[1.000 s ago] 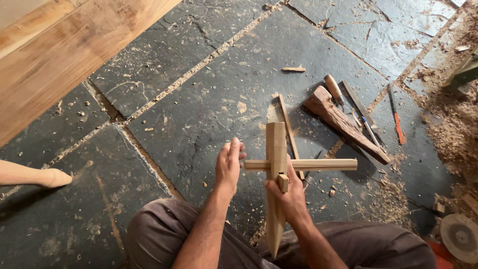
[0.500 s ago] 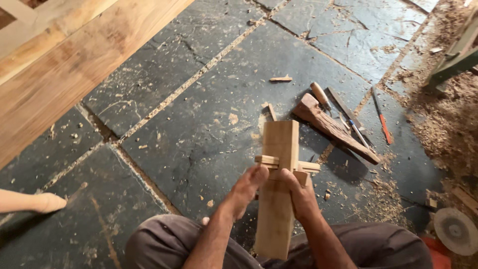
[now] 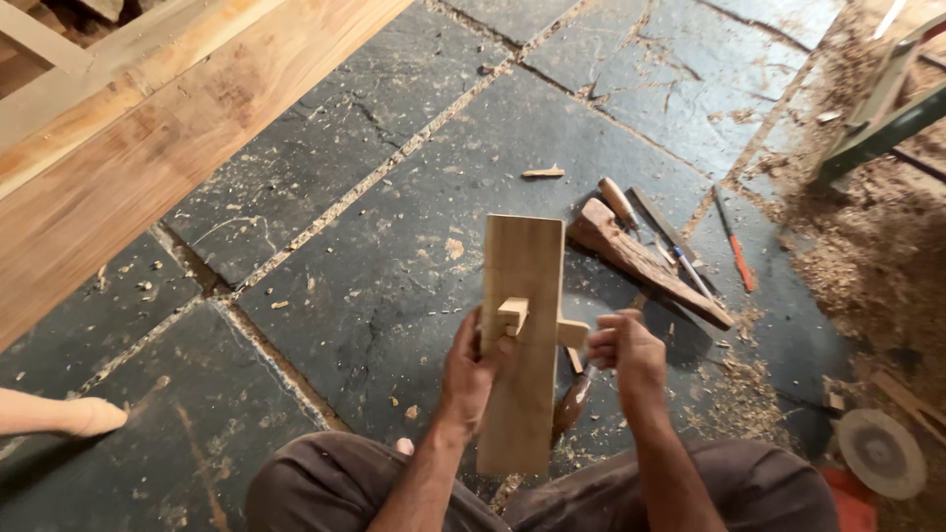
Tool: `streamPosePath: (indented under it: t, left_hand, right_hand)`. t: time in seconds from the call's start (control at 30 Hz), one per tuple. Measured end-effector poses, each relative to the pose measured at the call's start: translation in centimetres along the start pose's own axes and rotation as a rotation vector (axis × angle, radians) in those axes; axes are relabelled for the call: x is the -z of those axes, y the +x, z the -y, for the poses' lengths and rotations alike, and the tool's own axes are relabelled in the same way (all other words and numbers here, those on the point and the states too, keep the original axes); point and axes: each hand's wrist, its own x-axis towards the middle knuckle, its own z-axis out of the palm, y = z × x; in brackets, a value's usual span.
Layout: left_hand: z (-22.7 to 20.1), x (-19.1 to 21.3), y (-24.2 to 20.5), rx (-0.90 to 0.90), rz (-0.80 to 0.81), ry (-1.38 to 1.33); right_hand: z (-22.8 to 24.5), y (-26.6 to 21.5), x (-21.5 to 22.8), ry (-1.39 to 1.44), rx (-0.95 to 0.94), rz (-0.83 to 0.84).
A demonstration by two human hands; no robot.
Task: The person assembles wooden components by inserting dowels and slats into a wooden block by hand, and then uses a handheld power tool to work on the wood.
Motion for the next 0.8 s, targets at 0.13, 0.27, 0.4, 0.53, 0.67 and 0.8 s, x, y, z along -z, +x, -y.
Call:
streamPosePath:
  t: [0.13,0.27,0.4,0.53,0.67,0.8]
  left_hand:
    - [-0.3,0.4,-0.2,-0.161,-0.062,-0.053]
    - [0.5,1.4,-0.6,-0.143,-0.209,0.048]
    - [0.0,1.6,-1.1,-0.269,-0.334,0.322]
    - [0.1,1.3,-2.1,-0.261,-0.377,0.575]
    - [2.2,1.6,-0.7,-0.578,-0.43,0.836]
    - [3.3,2.0,-0.5,-0.691,-0.435,1.074]
  right_hand:
    - [-6.9,1.8,0.6,-1.041,-0.191,0.035]
    - [-12.9,2.2,-0.9,-1.02,-0.187,0.046]
    - [-14.3,1.8,-1.1,-0.557,-0.225,0.004]
    - [-10.0,-0.5,-0.3,-0.027,-0.276,-0.164]
    - [0.7,-7.9,-1.8,0.039,-0.017,-0.201]
    - [7.4,-12.8,-2.8,-0.145,0.125,-0.023]
